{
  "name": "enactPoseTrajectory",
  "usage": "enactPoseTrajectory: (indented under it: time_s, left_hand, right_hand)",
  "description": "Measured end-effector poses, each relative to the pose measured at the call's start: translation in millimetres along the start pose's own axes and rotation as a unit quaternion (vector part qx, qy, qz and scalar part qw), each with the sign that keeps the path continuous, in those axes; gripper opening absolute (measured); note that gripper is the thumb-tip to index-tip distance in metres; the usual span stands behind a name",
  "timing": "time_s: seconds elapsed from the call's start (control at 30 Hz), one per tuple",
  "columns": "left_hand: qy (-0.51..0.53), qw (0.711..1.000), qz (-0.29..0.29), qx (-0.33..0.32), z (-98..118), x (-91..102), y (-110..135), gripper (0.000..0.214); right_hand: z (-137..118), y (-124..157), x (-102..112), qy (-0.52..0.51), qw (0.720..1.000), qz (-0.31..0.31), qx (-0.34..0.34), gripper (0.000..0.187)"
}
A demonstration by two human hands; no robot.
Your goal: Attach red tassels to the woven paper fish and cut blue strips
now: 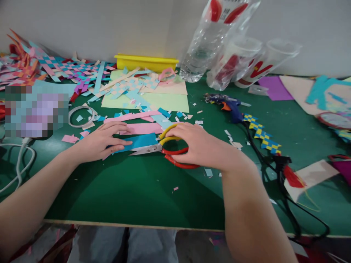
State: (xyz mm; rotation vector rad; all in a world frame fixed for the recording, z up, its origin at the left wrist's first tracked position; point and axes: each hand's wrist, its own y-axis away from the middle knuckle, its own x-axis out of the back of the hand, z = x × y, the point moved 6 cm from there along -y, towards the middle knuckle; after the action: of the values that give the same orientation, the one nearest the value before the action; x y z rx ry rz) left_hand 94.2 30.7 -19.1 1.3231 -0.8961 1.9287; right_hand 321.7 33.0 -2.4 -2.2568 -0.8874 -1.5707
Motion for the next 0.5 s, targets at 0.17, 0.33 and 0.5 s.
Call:
enactPoseTrajectory:
  time_s: [0.17,0.33,0.5]
  left_hand:
    - [-0.028,0.999,-0.036,-0.016,0,-2.9,2,0.033]
    - [-0.028,0.999,-0.040,0.006,-5,-2.2,2,0.037]
    - [-0.054,0.997,-0.029,0.052,-10,-5.9,1,0.038]
  right_hand:
    - [6,5,4,0.014,1.000,0.016,-0.010,0.036]
    - [7,4,4,0.021,0.999,0.028,0.002,0.037]
    - [3,0,0,0.019,0.999,0.032,0.006,0.037]
